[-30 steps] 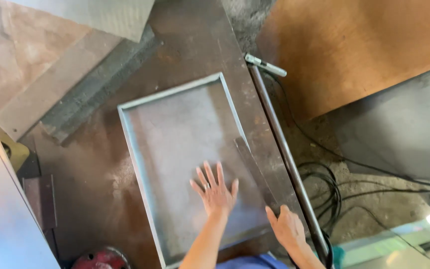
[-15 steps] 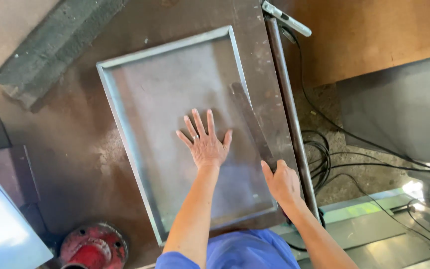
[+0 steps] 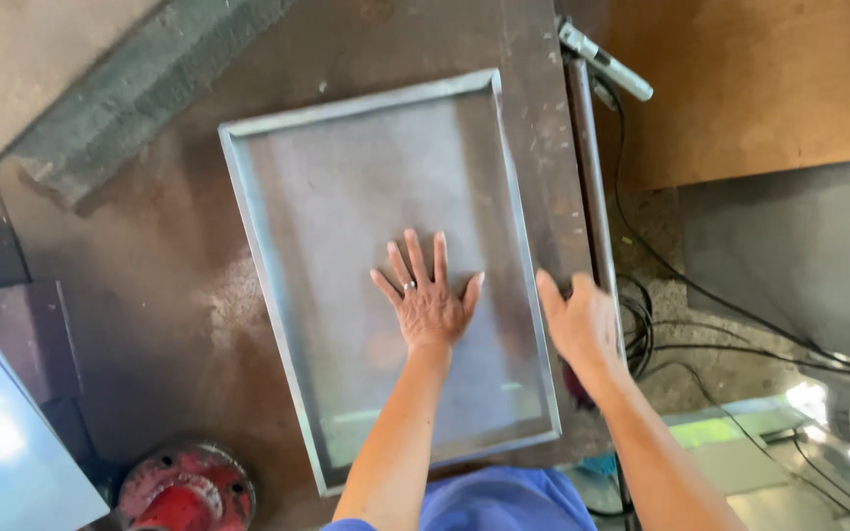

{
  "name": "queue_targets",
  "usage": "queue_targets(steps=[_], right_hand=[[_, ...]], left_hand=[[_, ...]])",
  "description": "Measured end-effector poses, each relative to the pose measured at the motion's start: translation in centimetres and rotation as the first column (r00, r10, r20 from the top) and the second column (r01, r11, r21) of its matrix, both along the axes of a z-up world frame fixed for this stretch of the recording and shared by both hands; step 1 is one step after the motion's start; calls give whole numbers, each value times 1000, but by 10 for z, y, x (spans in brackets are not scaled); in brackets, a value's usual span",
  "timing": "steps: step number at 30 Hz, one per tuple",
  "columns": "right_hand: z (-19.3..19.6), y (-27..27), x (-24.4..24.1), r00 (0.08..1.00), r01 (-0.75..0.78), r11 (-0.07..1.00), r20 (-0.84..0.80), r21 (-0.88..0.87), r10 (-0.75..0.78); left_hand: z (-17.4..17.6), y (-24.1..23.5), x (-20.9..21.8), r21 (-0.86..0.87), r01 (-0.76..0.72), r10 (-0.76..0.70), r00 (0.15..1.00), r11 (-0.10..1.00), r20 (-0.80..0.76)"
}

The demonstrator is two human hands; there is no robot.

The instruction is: Fitting together and preparing metal sheets and components for fabrication.

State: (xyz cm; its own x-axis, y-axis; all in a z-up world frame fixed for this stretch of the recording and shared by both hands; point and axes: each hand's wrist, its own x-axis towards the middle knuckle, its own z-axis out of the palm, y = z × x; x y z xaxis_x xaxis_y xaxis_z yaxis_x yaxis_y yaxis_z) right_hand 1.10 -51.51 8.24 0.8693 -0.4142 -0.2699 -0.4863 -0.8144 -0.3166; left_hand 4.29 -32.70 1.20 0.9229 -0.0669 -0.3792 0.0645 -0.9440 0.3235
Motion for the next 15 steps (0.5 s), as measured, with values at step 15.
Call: queue_targets(steps=[15], right_hand=[[21, 17, 28, 977, 209, 957, -89, 199, -194]], left_hand=[[8, 5, -9, 25, 54, -55, 998, 998, 36]])
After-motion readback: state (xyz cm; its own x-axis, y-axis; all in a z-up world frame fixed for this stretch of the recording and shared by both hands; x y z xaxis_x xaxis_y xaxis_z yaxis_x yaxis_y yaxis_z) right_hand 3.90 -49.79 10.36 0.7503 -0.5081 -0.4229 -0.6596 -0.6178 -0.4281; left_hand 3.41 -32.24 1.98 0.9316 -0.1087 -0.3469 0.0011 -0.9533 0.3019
